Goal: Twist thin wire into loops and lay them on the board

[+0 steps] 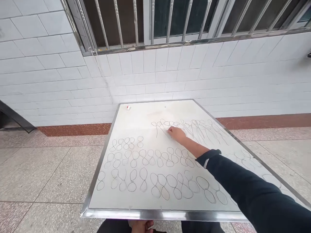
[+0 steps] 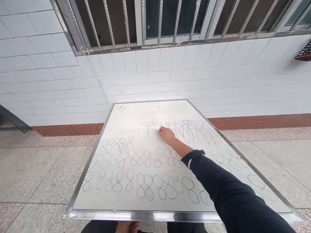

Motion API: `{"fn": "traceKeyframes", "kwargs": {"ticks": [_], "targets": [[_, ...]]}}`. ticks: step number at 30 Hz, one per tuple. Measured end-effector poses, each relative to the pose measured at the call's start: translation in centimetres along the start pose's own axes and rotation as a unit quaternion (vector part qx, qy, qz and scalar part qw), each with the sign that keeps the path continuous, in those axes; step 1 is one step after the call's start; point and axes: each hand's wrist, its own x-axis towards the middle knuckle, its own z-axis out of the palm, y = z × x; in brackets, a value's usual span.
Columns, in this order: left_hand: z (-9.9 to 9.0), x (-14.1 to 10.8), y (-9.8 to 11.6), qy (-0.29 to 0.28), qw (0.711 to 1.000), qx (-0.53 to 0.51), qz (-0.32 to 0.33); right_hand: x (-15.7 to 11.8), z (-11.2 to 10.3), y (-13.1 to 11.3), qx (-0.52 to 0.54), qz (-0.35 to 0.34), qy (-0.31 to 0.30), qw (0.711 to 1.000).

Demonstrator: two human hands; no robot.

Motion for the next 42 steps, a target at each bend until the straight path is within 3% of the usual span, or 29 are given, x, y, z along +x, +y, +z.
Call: {"fn": "traceKeyframes", "kwargs": {"ticks": [4,8,11,15,20,24,27,32,35,37,39,42], "targets": [[-0.4,0.9,-1.0,0.032,0.999,-0.043,-0.007,-2.5,1.4,-2.5,-0.026,-0.072,-0.004,0.997],[-0.5,1.0,-1.2,0.025,0.998,-0.056,-0.008,-4.9,4.5,-6.7,-0.019,-0.146,-0.069,0.987],[-0.7,0.7,-1.1,0.013,0.998,-0.057,-0.003,-5.5,6.6,-9.3,-0.026,-0.152,-0.102,0.983],[-0.9,0.4,-0.8,0.0,0.999,-0.048,-0.002,-5.2,7.9,-10.9,-0.053,-0.115,-0.113,0.985],[-1.2,0.2,-0.2,-0.02,1.0,-0.012,0.009,-5.6,7.1,-11.6,-0.064,-0.077,-0.1,0.99],[-1.1,-1.2,0.4,-0.07,0.995,0.054,0.045,-9.4,4.1,-12.3,-0.018,-0.105,-0.039,0.994],[-0.9,-3.6,0.5,-0.135,0.981,0.119,0.077,-15.0,1.3,-12.7,0.038,-0.154,0.017,0.987],[-1.5,-9.1,1.3,-0.204,0.949,0.182,0.157,-25.6,-2.3,-12.6,0.172,-0.238,0.045,0.955],[-1.9,-13.6,4.1,-0.22,0.93,0.192,0.222,-30.1,-3.7,-12.1,0.223,-0.282,0.054,0.932],[-1.7,-17.5,6.8,-0.201,0.906,0.174,0.33,-32.3,-4.5,-11.7,0.23,-0.31,0.06,0.921],[-1.0,-22.0,9.2,-0.157,0.887,0.115,0.418,-34.0,-5.2,-11.4,0.232,-0.334,0.064,0.911],[0.6,-27.7,11.2,-0.164,0.849,0.07,0.497,-36.0,-6.3,-10.9,0.24,-0.359,0.059,0.9]]}}
